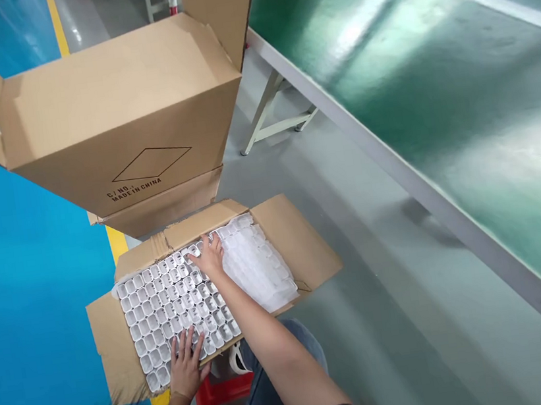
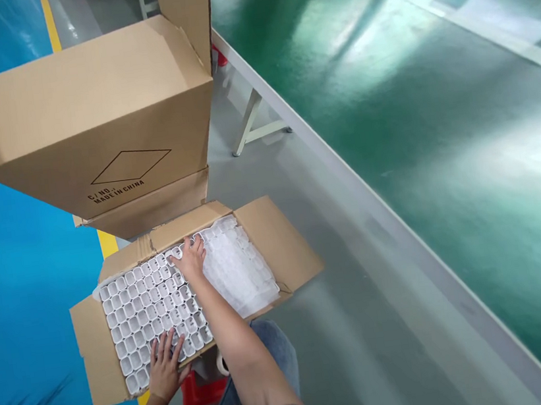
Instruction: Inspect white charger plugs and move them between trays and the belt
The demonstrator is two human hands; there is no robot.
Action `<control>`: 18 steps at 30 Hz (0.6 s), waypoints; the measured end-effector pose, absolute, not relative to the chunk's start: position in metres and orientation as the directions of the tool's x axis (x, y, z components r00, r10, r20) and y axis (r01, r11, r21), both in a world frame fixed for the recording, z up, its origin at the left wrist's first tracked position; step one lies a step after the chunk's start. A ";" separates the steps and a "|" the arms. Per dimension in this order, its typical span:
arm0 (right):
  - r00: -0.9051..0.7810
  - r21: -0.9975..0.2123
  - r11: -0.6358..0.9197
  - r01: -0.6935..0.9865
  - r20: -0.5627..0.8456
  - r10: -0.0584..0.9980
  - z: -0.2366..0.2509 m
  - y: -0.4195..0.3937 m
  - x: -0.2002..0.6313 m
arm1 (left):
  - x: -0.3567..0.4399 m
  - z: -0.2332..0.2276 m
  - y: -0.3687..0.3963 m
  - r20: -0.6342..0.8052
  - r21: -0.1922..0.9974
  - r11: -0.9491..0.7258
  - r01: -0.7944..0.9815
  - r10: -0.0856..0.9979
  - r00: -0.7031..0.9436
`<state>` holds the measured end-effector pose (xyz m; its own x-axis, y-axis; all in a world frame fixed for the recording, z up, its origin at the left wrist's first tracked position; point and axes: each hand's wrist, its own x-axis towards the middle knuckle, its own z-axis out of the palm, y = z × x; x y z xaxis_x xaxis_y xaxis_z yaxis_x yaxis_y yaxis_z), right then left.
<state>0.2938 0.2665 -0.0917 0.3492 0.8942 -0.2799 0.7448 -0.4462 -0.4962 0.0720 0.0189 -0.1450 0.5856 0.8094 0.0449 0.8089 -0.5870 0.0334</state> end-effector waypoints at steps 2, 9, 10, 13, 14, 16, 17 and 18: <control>0.287 -0.520 -0.372 0.769 -0.238 0.928 -0.087 0.260 0.296 | 0.072 -0.146 0.018 0.044 0.036 -0.581 0.813 0.813 0.580; 0.084 -0.574 -0.159 0.803 -0.154 0.984 -0.088 0.259 0.290 | 0.071 -0.147 0.019 0.043 0.019 -0.584 0.811 0.811 0.583; 0.090 -0.577 -0.163 0.800 -0.154 0.984 -0.090 0.262 0.290 | 0.071 -0.147 0.019 0.042 0.016 -0.586 0.810 0.810 0.585; 0.111 -0.602 -0.179 0.778 -0.149 0.983 -0.094 0.272 0.291 | 0.070 -0.148 0.019 0.037 0.009 -0.591 0.807 0.806 0.590; 0.115 -0.616 -0.183 0.766 -0.149 0.982 -0.093 0.275 0.291 | 0.069 -0.148 0.019 0.035 0.007 -0.593 0.806 0.805 0.592; 0.127 -0.653 -0.195 0.732 -0.151 0.980 -0.091 0.276 0.291 | 0.069 -0.147 0.018 0.030 0.004 -0.594 0.804 0.804 0.594; 0.143 -0.673 -0.209 0.709 -0.152 0.978 -0.089 0.274 0.291 | 0.069 -0.147 0.018 0.029 0.004 -0.594 0.804 0.804 0.594; 0.173 -0.694 -0.233 0.681 -0.157 0.972 -0.088 0.271 0.292 | 0.070 -0.147 0.018 0.029 0.003 -0.593 0.805 0.805 0.593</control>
